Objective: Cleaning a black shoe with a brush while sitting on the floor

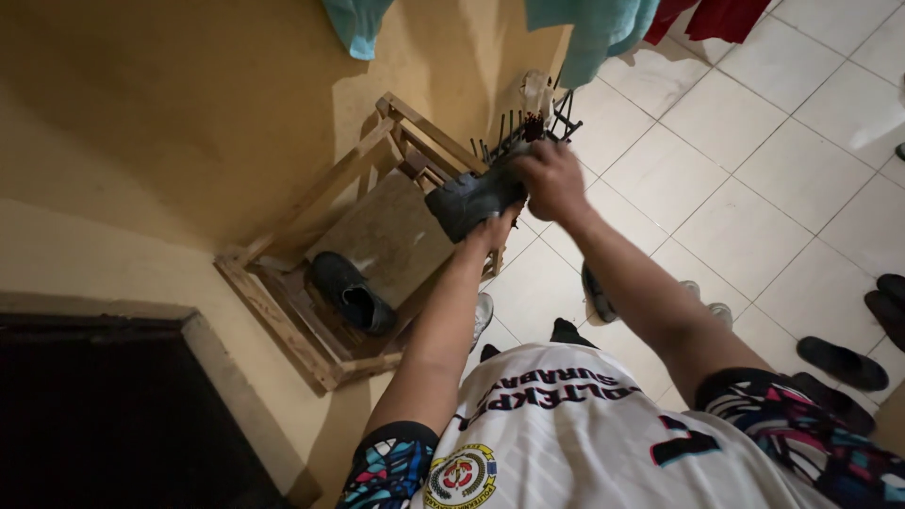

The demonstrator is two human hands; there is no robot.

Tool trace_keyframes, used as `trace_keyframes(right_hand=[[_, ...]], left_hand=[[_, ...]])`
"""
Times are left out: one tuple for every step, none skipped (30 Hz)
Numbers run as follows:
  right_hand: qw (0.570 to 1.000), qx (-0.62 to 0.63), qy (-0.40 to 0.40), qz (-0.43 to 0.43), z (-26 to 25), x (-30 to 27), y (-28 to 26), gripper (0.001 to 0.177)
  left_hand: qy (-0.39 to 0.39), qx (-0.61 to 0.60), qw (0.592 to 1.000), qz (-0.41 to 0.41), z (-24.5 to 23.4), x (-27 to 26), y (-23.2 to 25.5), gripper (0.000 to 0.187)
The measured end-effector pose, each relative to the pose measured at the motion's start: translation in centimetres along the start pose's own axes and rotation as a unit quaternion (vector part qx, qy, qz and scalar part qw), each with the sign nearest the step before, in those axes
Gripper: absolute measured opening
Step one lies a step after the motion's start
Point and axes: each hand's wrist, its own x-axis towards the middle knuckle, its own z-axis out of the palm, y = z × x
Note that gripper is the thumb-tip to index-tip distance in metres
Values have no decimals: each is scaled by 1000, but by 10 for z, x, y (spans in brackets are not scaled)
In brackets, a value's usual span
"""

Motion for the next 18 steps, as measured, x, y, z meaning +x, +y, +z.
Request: trace_keyframes(right_hand=[[1000,1,0,0,0,-5,10,31],[999,-8,-3,31,-1,-9,20,30],[998,-17,-7,63,-3,-13,30,29],[998,-18,-7,64,0,-15,33,29],[995,-11,1,103,3,-17,37,26],[990,-4,11,144,6,-20,40,22],[989,-6,12,147,10,-21,37,22],[987,16,19,156,13,-22,36,20],[985,39,27,164,17,-23,34,19],[985,37,29,167,17,-18,23,19],[990,54,48,122,17,-13,11,19],[992,71,65,77,18,-10,-1,20],[992,69,66,81,20,-8,-14,20],[997,38,45,41,22,-4,-27,19],[1000,6,24,1,24,0,-39,18],[1000,6,24,1,25,0,-38,18],[1000,5,7,4,26,-1,-37,19],[1000,4,-10,6,27,-1,-35,20]], left_hand=[[0,1,1000,-1,-3,-2,4,72],[-7,-33,997,-69,-5,-3,9,73],[-14,-67,988,-138,-8,-4,13,74],[-15,-67,988,-137,-7,-4,19,74],[15,-73,988,-133,-7,-4,24,75],[45,-78,988,-128,-6,-3,29,76],[41,-78,988,-126,-3,-2,23,76],[36,-103,989,-102,0,0,16,76],[31,-128,988,-77,4,3,10,76],[27,-128,989,-75,10,6,-5,76],[-11,-79,992,-93,16,10,-20,75],[-50,-30,992,-111,22,10,-37,73],[-54,-30,992,-111,11,-10,-32,73],[-63,6,993,-97,6,-9,-21,73],[-72,41,993,-82,5,2,-5,72],[-79,75,992,-68,6,4,-8,72],[-86,108,989,-53,8,5,-13,71],[-93,142,985,-36,9,8,-17,71]])
